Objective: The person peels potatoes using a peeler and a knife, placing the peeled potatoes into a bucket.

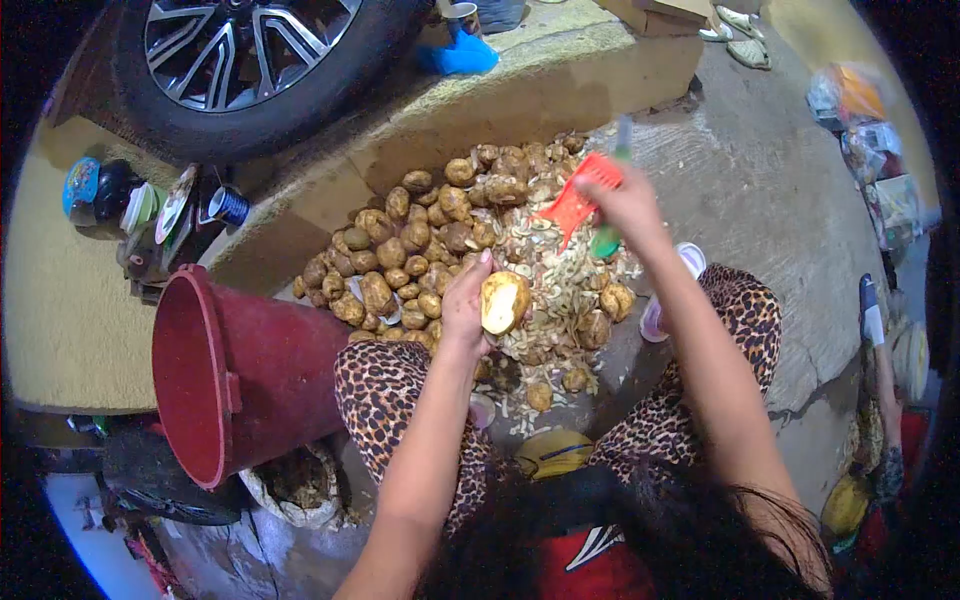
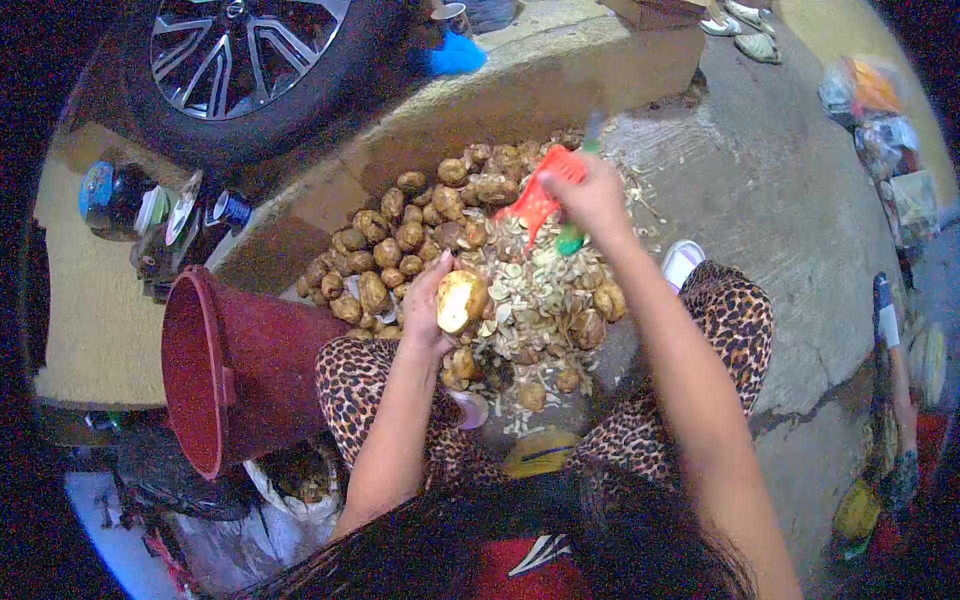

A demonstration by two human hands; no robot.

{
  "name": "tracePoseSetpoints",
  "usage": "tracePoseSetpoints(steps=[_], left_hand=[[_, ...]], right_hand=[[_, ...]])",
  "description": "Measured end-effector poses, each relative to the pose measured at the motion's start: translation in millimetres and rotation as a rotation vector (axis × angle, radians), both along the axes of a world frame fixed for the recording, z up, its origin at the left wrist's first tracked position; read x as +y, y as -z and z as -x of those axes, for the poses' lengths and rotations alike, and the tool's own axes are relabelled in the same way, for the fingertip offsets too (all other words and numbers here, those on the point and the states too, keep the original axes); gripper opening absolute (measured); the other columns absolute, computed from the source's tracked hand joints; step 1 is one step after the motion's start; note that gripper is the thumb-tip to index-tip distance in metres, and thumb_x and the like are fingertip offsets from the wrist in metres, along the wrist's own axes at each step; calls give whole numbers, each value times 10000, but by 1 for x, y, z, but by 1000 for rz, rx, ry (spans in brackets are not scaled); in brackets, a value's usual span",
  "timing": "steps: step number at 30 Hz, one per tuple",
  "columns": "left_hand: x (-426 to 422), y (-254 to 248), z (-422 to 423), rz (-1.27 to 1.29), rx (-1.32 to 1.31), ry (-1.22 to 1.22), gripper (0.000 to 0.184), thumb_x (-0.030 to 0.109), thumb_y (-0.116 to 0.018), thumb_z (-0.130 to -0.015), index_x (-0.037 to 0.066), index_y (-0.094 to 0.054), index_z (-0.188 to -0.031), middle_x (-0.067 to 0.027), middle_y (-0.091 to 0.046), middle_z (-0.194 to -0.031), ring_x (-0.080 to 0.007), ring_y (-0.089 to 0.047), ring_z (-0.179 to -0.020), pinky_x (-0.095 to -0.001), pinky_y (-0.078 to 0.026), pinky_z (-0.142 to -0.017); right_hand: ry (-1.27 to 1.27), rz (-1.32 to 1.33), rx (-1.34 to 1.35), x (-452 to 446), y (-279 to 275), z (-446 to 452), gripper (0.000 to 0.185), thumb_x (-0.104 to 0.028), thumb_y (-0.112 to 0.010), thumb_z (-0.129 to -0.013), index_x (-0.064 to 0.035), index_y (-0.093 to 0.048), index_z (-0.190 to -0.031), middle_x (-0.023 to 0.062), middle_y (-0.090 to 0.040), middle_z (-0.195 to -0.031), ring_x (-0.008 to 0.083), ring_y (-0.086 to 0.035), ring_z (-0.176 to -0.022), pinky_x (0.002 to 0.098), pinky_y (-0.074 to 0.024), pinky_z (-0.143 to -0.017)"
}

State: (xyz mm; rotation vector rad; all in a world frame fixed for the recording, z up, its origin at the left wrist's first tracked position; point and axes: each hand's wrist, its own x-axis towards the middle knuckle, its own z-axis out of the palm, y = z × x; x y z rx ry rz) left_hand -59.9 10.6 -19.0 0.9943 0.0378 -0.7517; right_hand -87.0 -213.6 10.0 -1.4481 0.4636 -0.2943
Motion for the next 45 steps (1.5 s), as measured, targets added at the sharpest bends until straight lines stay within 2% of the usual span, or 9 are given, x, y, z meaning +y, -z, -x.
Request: tracePoseSetpoints(steps=[9,13,16,20,28,34,37,41,45], left_hand=[[-2,12,-11,197,313,-70,273,260,-475,-847,30,-530,-983,-119,-622,-845,-238,-622,-741,-329,-534,-633],[-2,13,-12,130,207,41,323,266,-444,-878,33,-488,-1096,-140,-593,-970,-248,-615,-792,-342,-536,-629],[-6,12,-10,262,283,17,363,316,-406,-908,31,-481,-1120,-136,-595,-969,-241,-612,-816,-341,-536,-634],[-14,8,-3,137,268,-33,364,349,-386,-923,28,-494,-1057,-107,-584,-1011,-212,-605,-848,-328,-524,-684],[-7,-2,1,47,-7,-41,360,327,-355,-933,32,-500,-1081,-110,-596,-933,-181,-608,-770,-305,-516,-637],[-17,0,2,0,-47,-175,327,330,-361,-931,48,-511,-1005,-90,-593,-889,-178,-597,-734,-307,-500,-633],[-14,6,0,-71,-196,-204,330,344,-359,-931,54,-511,-970,-82,-588,-845,-170,-585,-705,-304,-490,-620],[-16,8,-4,-101,-253,-266,333,354,-364,-930,54,-508,-936,-79,-580,-830,-167,-583,-705,-303,-491,-631],[-13,5,0,-173,-349,-268,341,370,-375,-926,52,-497,-934,-82,-576,-826,-166,-582,-715,-297,-489,-660]], right_hand=[[71,558,-16,-2,-13,8,227,-223,-686,-714,-28,-588,-775,49,-569,-593,127,-540,-530,283,-433,-507],[14,27,-87,-1,-17,9,166,-194,-659,-766,-48,-581,-774,-2,-572,-610,49,-481,-459,195,-385,-411],[-69,-73,-16,13,-21,9,179,-205,-673,-757,-56,-579,-788,-6,-564,-602,50,-470,-447,199,-387,-414],[-205,56,-54,49,-5,11,210,-231,-675,-759,-44,-584,-789,-7,-562,-604,51,-495,-476,203,-395,-419],[126,84,-128,-14,-15,6,201,-238,-690,-741,-63,-604,-789,-17,-549,-596,60,-483,-464,226,-403,-436],[-124,33,45,31,-3,10,170,-223,-679,-754,-71,-606,-777,-11,-588,-641,60,-496,-481,213,-402,-447],[154,232,-71,-7,10,-1,163,-211,-675,-756,-66,-605,-779,-25,-575,-636,53,-487,-483,202,-390,-440],[-7,-226,15,20,-15,10,151,-195,-660,-766,-60,-598,-789,-27,-562,-611,46,-455,-447,191,-364,-409],[9,-46,52,14,4,7,135,-182,-650,-775,-59,-597,-789,-10,-575,-624,51,-457,-434,201,-365,-395]])
